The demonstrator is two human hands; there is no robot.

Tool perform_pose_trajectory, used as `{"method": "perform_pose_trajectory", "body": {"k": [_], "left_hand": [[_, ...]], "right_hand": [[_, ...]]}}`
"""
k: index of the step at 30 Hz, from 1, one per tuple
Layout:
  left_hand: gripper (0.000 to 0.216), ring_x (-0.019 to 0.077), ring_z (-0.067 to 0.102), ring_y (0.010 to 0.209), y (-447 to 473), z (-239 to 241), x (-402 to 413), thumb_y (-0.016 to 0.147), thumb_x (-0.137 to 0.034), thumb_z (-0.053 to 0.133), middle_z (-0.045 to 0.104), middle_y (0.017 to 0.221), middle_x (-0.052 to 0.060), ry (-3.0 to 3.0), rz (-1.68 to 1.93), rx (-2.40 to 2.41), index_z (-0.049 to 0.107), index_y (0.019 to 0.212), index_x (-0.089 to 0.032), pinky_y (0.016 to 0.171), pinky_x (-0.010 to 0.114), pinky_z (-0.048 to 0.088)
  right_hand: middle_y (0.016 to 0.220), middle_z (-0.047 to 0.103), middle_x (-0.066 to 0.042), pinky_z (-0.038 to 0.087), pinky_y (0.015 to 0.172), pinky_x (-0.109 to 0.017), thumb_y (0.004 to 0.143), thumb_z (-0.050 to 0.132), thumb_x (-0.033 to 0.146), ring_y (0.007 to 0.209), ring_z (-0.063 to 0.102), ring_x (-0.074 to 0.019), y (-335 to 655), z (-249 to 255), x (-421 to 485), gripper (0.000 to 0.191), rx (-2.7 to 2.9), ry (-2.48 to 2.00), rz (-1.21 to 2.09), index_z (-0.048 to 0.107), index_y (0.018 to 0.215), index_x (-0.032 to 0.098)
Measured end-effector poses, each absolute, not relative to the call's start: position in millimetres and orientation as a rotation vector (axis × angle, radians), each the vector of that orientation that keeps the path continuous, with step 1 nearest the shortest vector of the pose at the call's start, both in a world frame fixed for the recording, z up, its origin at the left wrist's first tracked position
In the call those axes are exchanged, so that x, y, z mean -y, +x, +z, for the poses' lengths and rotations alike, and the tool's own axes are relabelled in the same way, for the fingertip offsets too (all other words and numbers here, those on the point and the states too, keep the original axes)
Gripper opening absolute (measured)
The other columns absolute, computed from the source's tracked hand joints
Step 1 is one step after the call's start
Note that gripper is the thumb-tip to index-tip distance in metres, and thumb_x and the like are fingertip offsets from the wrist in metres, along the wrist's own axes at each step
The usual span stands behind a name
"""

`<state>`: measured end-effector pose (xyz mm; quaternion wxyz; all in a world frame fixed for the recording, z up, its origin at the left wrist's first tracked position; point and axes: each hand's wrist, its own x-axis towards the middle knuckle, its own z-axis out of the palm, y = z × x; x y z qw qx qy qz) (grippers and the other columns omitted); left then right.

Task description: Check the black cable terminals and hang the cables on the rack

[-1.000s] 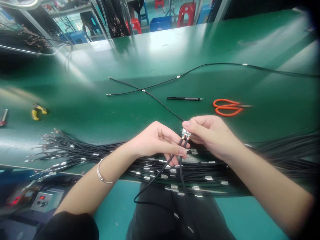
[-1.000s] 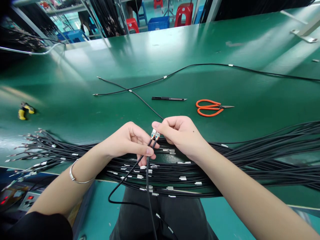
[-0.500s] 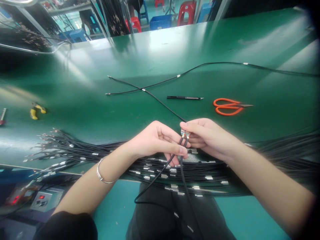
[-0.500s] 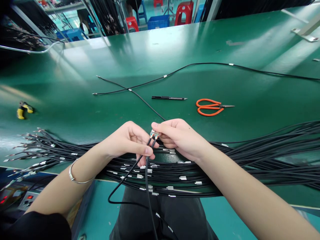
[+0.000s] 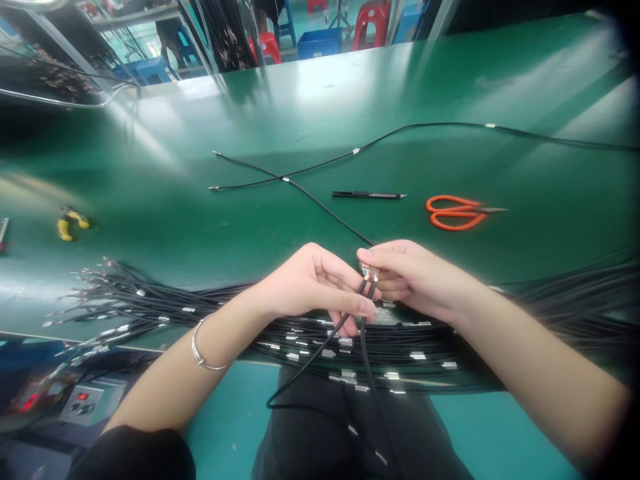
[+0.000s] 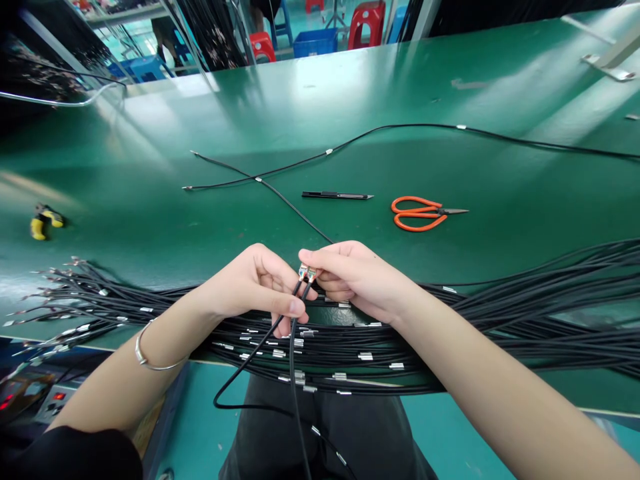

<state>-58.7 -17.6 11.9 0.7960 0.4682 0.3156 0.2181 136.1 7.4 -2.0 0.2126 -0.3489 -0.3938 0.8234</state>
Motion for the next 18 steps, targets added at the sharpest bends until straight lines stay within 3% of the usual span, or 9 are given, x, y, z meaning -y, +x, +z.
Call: {"method": "perform_pose_trajectory", "body": {"k": [14, 16, 18], "left_hand": [[0.016, 0.0122, 0.066, 0.052, -58.8, 13.1, 18.2, 0.074, -0.024, 0.080, 0.072, 0.069, 0.008, 1.032, 0.447, -0.727, 0.075, 0.081, -0.010, 0.051, 0.017, 0.053], [0.021, 0.0135, 0.067, 0.054, -58.4, 11.2, 17.9, 0.073, -0.025, 0.081, 0.073, 0.073, 0.009, 1.028, 0.471, -0.753, 0.075, 0.085, -0.010, 0.051, 0.019, 0.054], [0.026, 0.0143, 0.068, 0.056, -57.1, 7.8, 16.3, 0.071, -0.026, 0.082, 0.074, 0.078, 0.011, 1.034, 0.539, -0.812, 0.074, 0.090, -0.010, 0.051, 0.020, 0.055]], "right_hand": [[0.048, 0.023, 0.010, 0.008, 0.040, -0.020, 0.082, 0.069, 0.047, 0.044, 0.012, -0.0027, 134.7, -2.1, -4.9, 0.044, 1.176, -0.974, 2.261, 0.047, 0.060, 0.016], [0.048, 0.025, 0.009, 0.011, 0.039, -0.021, 0.083, 0.065, 0.054, 0.043, 0.013, -0.0035, 135.4, -1.1, -5.9, 0.047, 1.259, -1.023, 2.166, 0.049, 0.061, 0.016], [0.048, 0.031, 0.006, 0.018, 0.040, -0.022, 0.087, 0.056, 0.059, 0.042, 0.021, -0.0055, 141.5, 0.5, -12.3, 0.049, 1.446, -1.141, 1.850, 0.056, 0.063, 0.016]]}}
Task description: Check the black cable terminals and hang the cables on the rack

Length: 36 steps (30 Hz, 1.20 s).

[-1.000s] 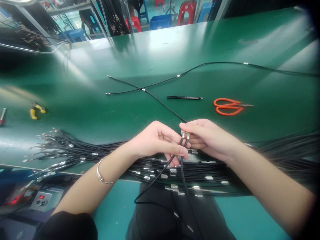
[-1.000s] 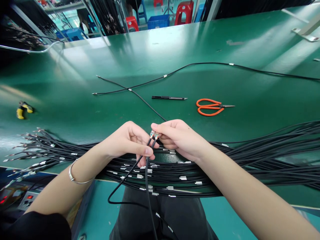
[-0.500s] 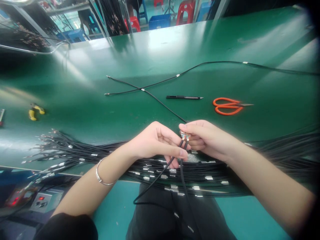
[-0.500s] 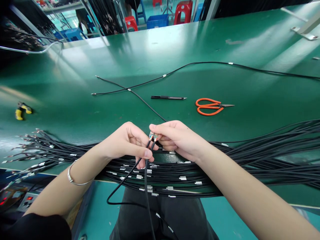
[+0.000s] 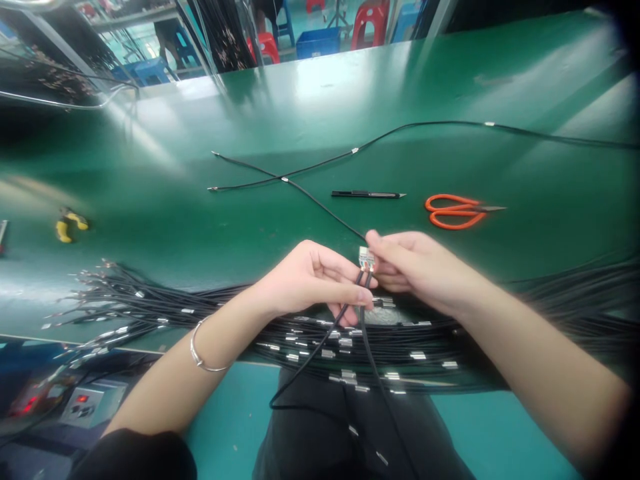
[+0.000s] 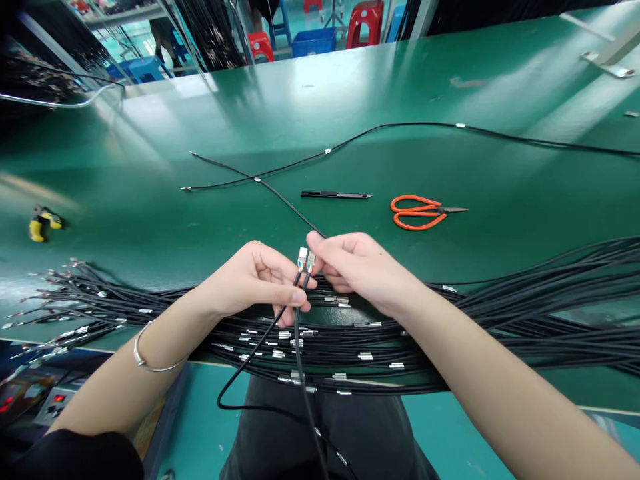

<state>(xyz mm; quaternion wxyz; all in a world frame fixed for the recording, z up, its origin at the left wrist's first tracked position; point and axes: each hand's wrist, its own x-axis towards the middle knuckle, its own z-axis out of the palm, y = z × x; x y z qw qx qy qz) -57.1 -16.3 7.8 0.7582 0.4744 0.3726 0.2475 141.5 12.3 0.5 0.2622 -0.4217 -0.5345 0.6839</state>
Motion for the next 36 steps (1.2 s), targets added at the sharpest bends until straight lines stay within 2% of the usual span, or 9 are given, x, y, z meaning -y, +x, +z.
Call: {"method": "perform_pose_trajectory", "body": {"k": [4, 8, 14, 18, 21, 25, 28, 31, 36], "left_hand": [[0.026, 0.0141, 0.068, 0.059, -54.6, 0.9, 9.5, 0.071, -0.023, 0.081, 0.073, 0.076, 0.011, 1.157, 0.670, -1.096, 0.074, 0.091, -0.008, 0.048, 0.017, 0.053], [0.018, 0.0131, 0.065, 0.055, -58.6, 1.2, 3.8, 0.072, -0.024, 0.078, 0.068, 0.063, 0.008, 1.323, 0.672, -1.284, 0.073, 0.079, -0.007, 0.047, 0.017, 0.052], [0.030, 0.0149, 0.067, 0.059, -64.4, 9.6, 7.2, 0.065, -0.029, 0.086, 0.071, 0.073, 0.010, 1.153, 0.704, -1.065, 0.073, 0.082, -0.008, 0.049, 0.020, 0.056], [0.055, 0.0152, 0.067, 0.056, -60.2, 10.8, 11.9, 0.068, -0.026, 0.084, 0.071, 0.071, 0.006, 1.018, 0.709, -0.924, 0.065, 0.118, -0.011, 0.047, 0.020, 0.055], [0.078, 0.0158, 0.068, 0.057, -57.5, 10.0, 13.7, 0.070, -0.024, 0.083, 0.071, 0.070, 0.004, 1.006, 0.762, -0.849, 0.047, 0.140, -0.020, 0.047, 0.020, 0.054], [0.071, 0.0148, 0.067, 0.056, -57.1, 9.4, 13.8, 0.073, -0.025, 0.081, 0.072, 0.072, 0.004, 1.010, 0.786, -0.803, 0.051, 0.137, -0.020, 0.047, 0.019, 0.055], [0.065, 0.0147, 0.067, 0.056, -57.8, 9.7, 12.9, 0.073, -0.025, 0.081, 0.072, 0.073, 0.005, 0.998, 0.792, -0.804, 0.055, 0.133, -0.018, 0.047, 0.019, 0.055], [0.060, 0.0147, 0.067, 0.056, -58.0, 10.3, 12.2, 0.074, -0.024, 0.081, 0.072, 0.072, 0.004, 0.982, 0.798, -0.802, 0.058, 0.129, -0.017, 0.047, 0.020, 0.056], [0.056, 0.0148, 0.067, 0.056, -57.1, 10.3, 12.4, 0.073, -0.022, 0.081, 0.071, 0.071, 0.004, 0.968, 0.811, -0.792, 0.060, 0.125, -0.015, 0.047, 0.019, 0.056]], "right_hand": [[0.076, 0.063, -0.006, 0.041, 0.060, -0.030, 0.092, 0.055, 0.039, 0.062, 0.051, -0.0154, 169.9, -1.8, -43.6, 0.029, 1.864, -1.479, 0.596, 0.072, 0.097, 0.016], [0.116, 0.065, -0.016, 0.044, 0.080, -0.043, 0.093, 0.044, 0.019, 0.094, 0.055, -0.0300, 189.0, -17.7, -77.1, 0.043, 2.234, -1.612, -0.069, 0.058, 0.132, 0.009], [0.101, 0.070, -0.013, 0.045, 0.075, -0.040, 0.093, 0.044, 0.018, 0.092, 0.051, -0.0300, 174.7, -31.4, -84.6, 0.036, 2.530, -1.481, -0.184, 0.066, 0.120, 0.010], [0.093, 0.068, -0.017, 0.044, 0.075, -0.042, 0.091, 0.045, 0.017, 0.085, 0.053, -0.0292, 173.5, -31.4, -81.4, 0.031, 2.541, -1.461, -0.262, 0.072, 0.104, 0.010], [0.087, 0.069, -0.015, 0.043, 0.074, -0.043, 0.087, 0.049, 0.016, 0.080, 0.056, -0.0276, 176.4, -27.0, -81.3, 0.027, 2.477, -1.555, -0.022, 0.074, 0.095, 0.011], [0.079, 0.068, -0.007, 0.043, 0.064, -0.033, 0.077, 0.066, 0.024, 0.067, 0.056, -0.0174, 169.8, -12.2, -70.3, 0.014, 1.800, -1.541, 0.834, 0.074, 0.085, 0.017], [0.078, 0.065, -0.002, 0.042, 0.059, -0.026, 0.071, 0.075, 0.027, 0.062, 0.051, -0.0107, 156.1, -2.2, -50.7, 0.015, 1.302, -1.241, 1.220, 0.072, 0.084, 0.019], [0.072, 0.060, 0.001, 0.044, 0.061, -0.025, 0.074, 0.073, 0.020, 0.063, 0.053, -0.0102, 141.3, 1.9, -29.1, 0.007, 1.184, -1.017, 1.228, 0.068, 0.078, 0.020], [0.079, 0.069, -0.002, 0.054, 0.068, -0.027, 0.081, 0.068, 0.014, 0.072, 0.064, -0.0138, 126.9, 7.1, -5.5, 0.007, 1.401, -0.951, 0.815, 0.071, 0.081, 0.020]]}}
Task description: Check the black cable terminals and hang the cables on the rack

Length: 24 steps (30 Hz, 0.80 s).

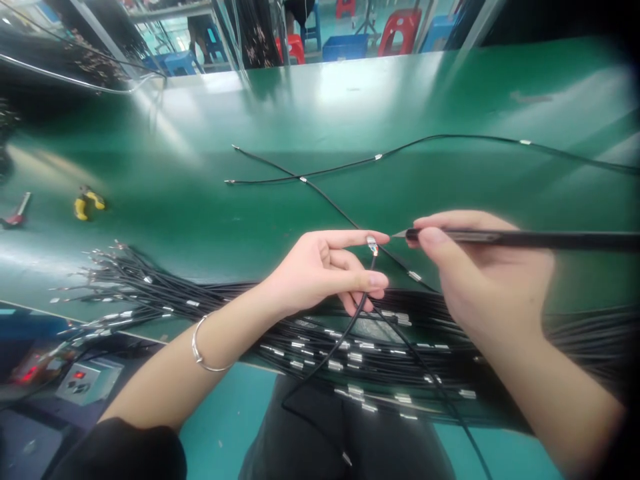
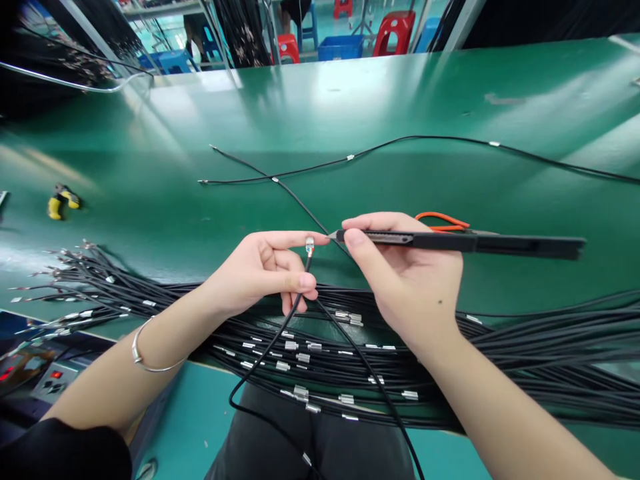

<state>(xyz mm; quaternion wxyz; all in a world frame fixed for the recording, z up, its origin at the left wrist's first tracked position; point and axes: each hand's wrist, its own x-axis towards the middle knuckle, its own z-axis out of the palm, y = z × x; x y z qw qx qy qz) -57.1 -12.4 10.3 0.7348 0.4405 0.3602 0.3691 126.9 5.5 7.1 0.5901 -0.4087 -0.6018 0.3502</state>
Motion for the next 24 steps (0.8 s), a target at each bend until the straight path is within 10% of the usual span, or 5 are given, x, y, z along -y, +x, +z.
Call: {"method": "perform_pose_trajectory", "body": {"k": [24], "left_hand": [[0.055, 0.0145, 0.067, 0.055, -55.6, 8.4, 13.8, 0.072, -0.017, 0.081, 0.071, 0.070, 0.004, 0.955, 0.827, -0.707, 0.062, 0.123, -0.013, 0.045, 0.019, 0.056]], "right_hand": [[0.095, 0.074, -0.003, 0.060, 0.080, -0.038, 0.085, 0.063, 0.010, 0.088, 0.070, -0.0213, 125.5, 6.7, 4.7, 0.018, 1.655, -0.867, 0.687, 0.073, 0.092, 0.023]]}}
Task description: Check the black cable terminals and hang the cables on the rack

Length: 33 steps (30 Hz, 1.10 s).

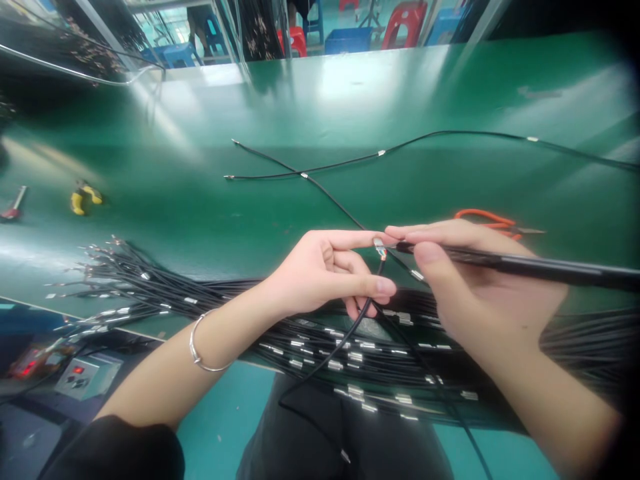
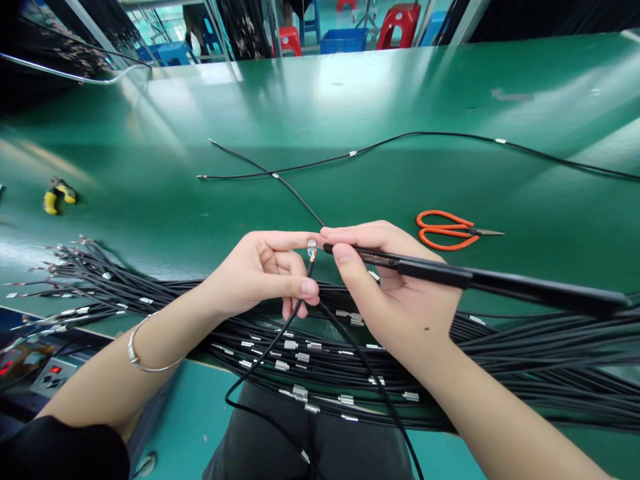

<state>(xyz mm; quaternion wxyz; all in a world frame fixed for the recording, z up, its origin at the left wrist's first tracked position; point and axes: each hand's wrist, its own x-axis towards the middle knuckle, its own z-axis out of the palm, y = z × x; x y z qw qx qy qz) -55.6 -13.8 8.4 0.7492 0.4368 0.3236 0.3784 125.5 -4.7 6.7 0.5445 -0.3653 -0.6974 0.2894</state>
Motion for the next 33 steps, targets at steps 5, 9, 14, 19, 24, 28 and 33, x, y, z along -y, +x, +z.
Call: {"method": "perform_pose_trajectory", "body": {"k": [5, 9, 14, 19, 24, 28, 33], "left_hand": [[0.058, 0.0146, 0.067, 0.055, -55.0, 8.8, 14.1, 0.072, -0.016, 0.081, 0.071, 0.070, 0.004, 0.969, 0.825, -0.712, 0.061, 0.126, -0.014, 0.045, 0.019, 0.056], [0.058, 0.0148, 0.067, 0.055, -54.6, 9.3, 13.9, 0.071, -0.016, 0.082, 0.071, 0.070, 0.004, 0.971, 0.821, -0.722, 0.062, 0.126, -0.015, 0.045, 0.019, 0.055], [0.056, 0.0146, 0.067, 0.055, -54.5, 8.9, 14.0, 0.072, -0.016, 0.081, 0.071, 0.070, 0.004, 0.968, 0.825, -0.712, 0.062, 0.125, -0.014, 0.045, 0.019, 0.055], [0.056, 0.0142, 0.067, 0.055, -54.7, 8.3, 14.2, 0.072, -0.017, 0.082, 0.071, 0.069, 0.004, 0.968, 0.823, -0.710, 0.062, 0.124, -0.014, 0.045, 0.019, 0.055], [0.056, 0.0146, 0.067, 0.055, -54.6, 8.2, 13.9, 0.071, -0.016, 0.082, 0.071, 0.069, 0.004, 0.974, 0.821, -0.714, 0.062, 0.123, -0.013, 0.045, 0.019, 0.055], [0.057, 0.0149, 0.067, 0.055, -54.4, 8.7, 14.0, 0.070, -0.018, 0.083, 0.071, 0.069, 0.004, 0.974, 0.816, -0.727, 0.062, 0.123, -0.013, 0.045, 0.019, 0.055], [0.057, 0.0149, 0.067, 0.054, -54.6, 8.7, 14.1, 0.070, -0.019, 0.083, 0.071, 0.069, 0.004, 0.970, 0.817, -0.732, 0.063, 0.123, -0.014, 0.045, 0.019, 0.055]], "right_hand": [[0.085, 0.071, -0.002, 0.061, 0.079, -0.042, 0.087, 0.064, 0.014, 0.083, 0.072, -0.0229, 121.2, 0.5, 2.8, 0.011, 1.350, -0.851, 0.914, 0.073, 0.087, 0.022], [0.086, 0.073, -0.002, 0.061, 0.077, -0.035, 0.087, 0.061, 0.009, 0.083, 0.072, -0.0197, 121.4, 5.8, 4.9, 0.019, 1.455, -0.909, 0.777, 0.073, 0.085, 0.024], [0.091, 0.074, -0.002, 0.060, 0.074, -0.032, 0.084, 0.061, 0.005, 0.082, 0.070, -0.0185, 124.4, 13.6, 8.3, 0.025, 1.646, -0.920, 0.610, 0.075, 0.091, 0.025], [0.093, 0.074, -0.002, 0.059, 0.073, -0.032, 0.084, 0.061, 0.004, 0.084, 0.070, -0.0190, 125.9, 12.6, 8.8, 0.027, 1.659, -0.921, 0.614, 0.074, 0.093, 0.026], [0.091, 0.074, -0.002, 0.059, 0.072, -0.032, 0.083, 0.062, 0.005, 0.083, 0.071, -0.0192, 125.0, 12.7, 8.1, 0.023, 1.649, -0.885, 0.615, 0.074, 0.092, 0.022], [0.091, 0.074, -0.002, 0.059, 0.071, -0.033, 0.084, 0.062, 0.007, 0.082, 0.070, -0.0193, 124.4, 13.0, 7.8, 0.023, 1.660, -0.903, 0.610, 0.074, 0.093, 0.024], [0.092, 0.074, -0.004, 0.059, 0.070, -0.037, 0.083, 0.064, 0.010, 0.082, 0.070, -0.0219, 126.1, 12.3, 8.7, 0.022, 1.686, -0.917, 0.568, 0.074, 0.094, 0.025]]}}
